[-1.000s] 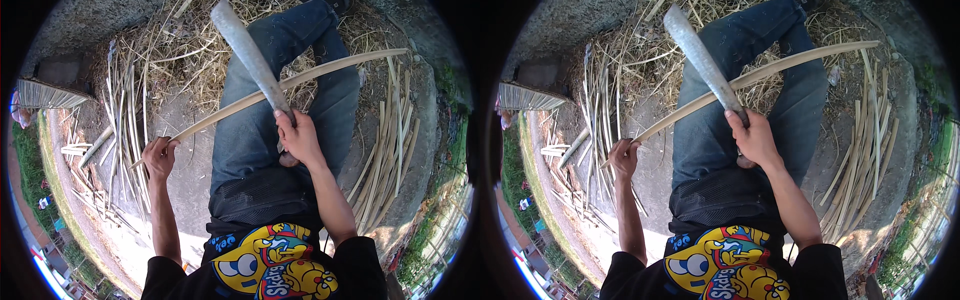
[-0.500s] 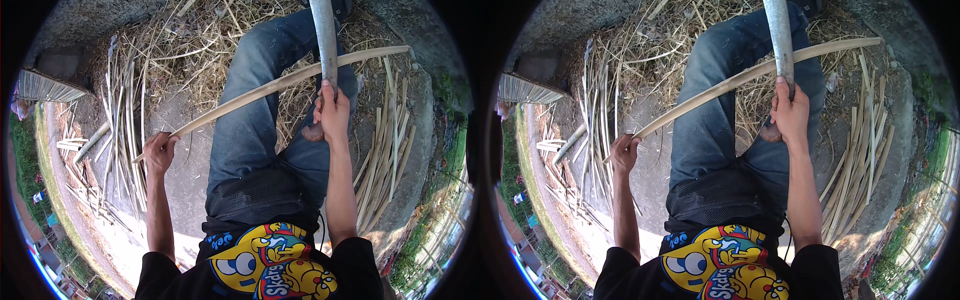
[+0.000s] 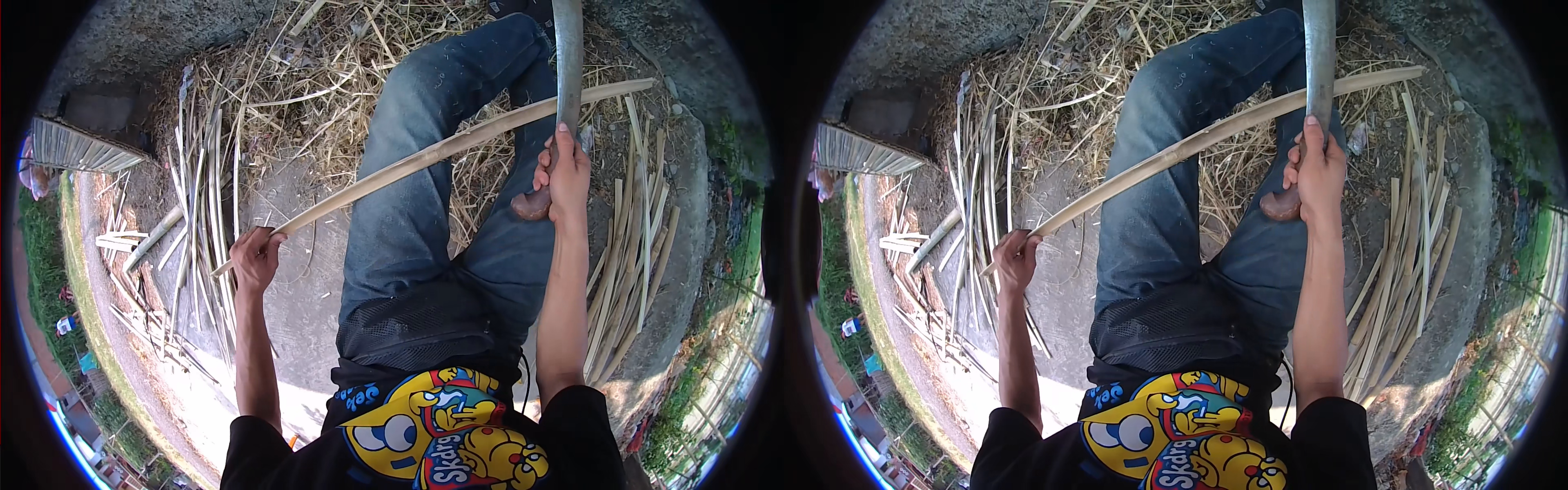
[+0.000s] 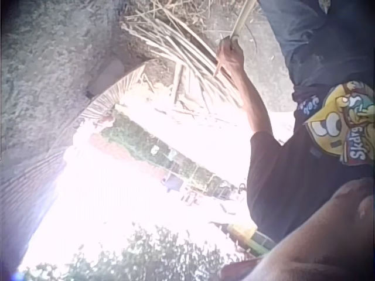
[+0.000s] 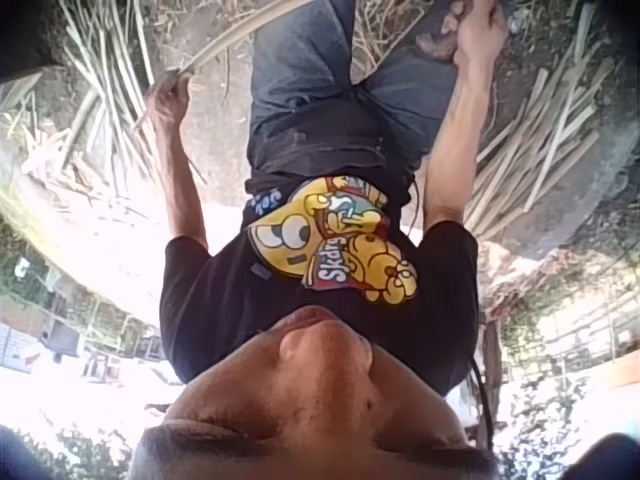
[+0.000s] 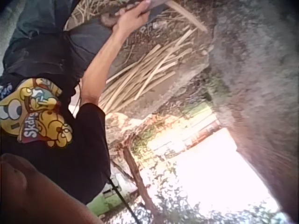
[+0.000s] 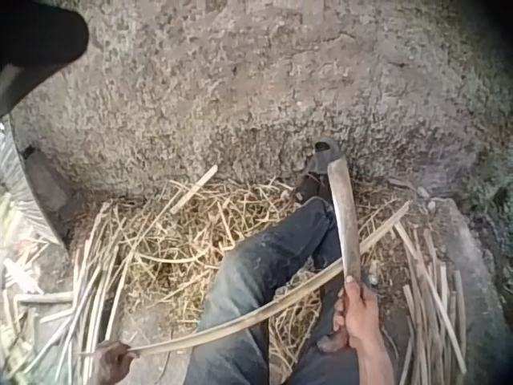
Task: The person uses a large knife to shave and smooth the surface of a bamboo strip, holding the strip between their legs and hands while pulling the knife toward them.
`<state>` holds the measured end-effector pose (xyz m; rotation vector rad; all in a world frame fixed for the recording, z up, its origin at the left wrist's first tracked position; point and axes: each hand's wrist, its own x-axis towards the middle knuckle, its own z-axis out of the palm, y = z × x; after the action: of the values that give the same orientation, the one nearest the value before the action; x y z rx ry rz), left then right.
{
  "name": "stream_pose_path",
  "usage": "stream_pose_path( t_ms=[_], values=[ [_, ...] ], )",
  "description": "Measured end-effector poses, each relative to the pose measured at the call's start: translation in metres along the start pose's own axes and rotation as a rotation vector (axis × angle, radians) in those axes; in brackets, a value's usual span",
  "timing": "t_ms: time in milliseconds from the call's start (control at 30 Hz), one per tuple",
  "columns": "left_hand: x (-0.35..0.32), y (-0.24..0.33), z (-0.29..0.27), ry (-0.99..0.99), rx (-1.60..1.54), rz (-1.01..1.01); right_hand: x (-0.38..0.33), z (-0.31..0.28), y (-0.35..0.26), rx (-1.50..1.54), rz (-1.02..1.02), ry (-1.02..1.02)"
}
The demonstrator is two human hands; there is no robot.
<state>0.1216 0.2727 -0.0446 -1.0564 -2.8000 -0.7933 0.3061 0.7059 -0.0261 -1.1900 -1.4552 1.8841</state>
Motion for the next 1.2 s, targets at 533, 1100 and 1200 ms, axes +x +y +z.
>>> stream_pose_path(
  t_ms=[533,1100,1200],
  values=[
    [0.035,0.016,0.003,-0.070,0.015,0.117,-0.042,0.011,0.012,0.319,0.490,-0.423],
    [0.062,0.062,0.002,-0.019,0.066,0.201,-0.038,0.010,0.044,-0.596,-0.664,-0.005],
    [0.069,0.067,-0.008,-0.020,0.135,0.200,-0.046,0.012,0.061,0.054,0.172,-0.304]
  ],
)
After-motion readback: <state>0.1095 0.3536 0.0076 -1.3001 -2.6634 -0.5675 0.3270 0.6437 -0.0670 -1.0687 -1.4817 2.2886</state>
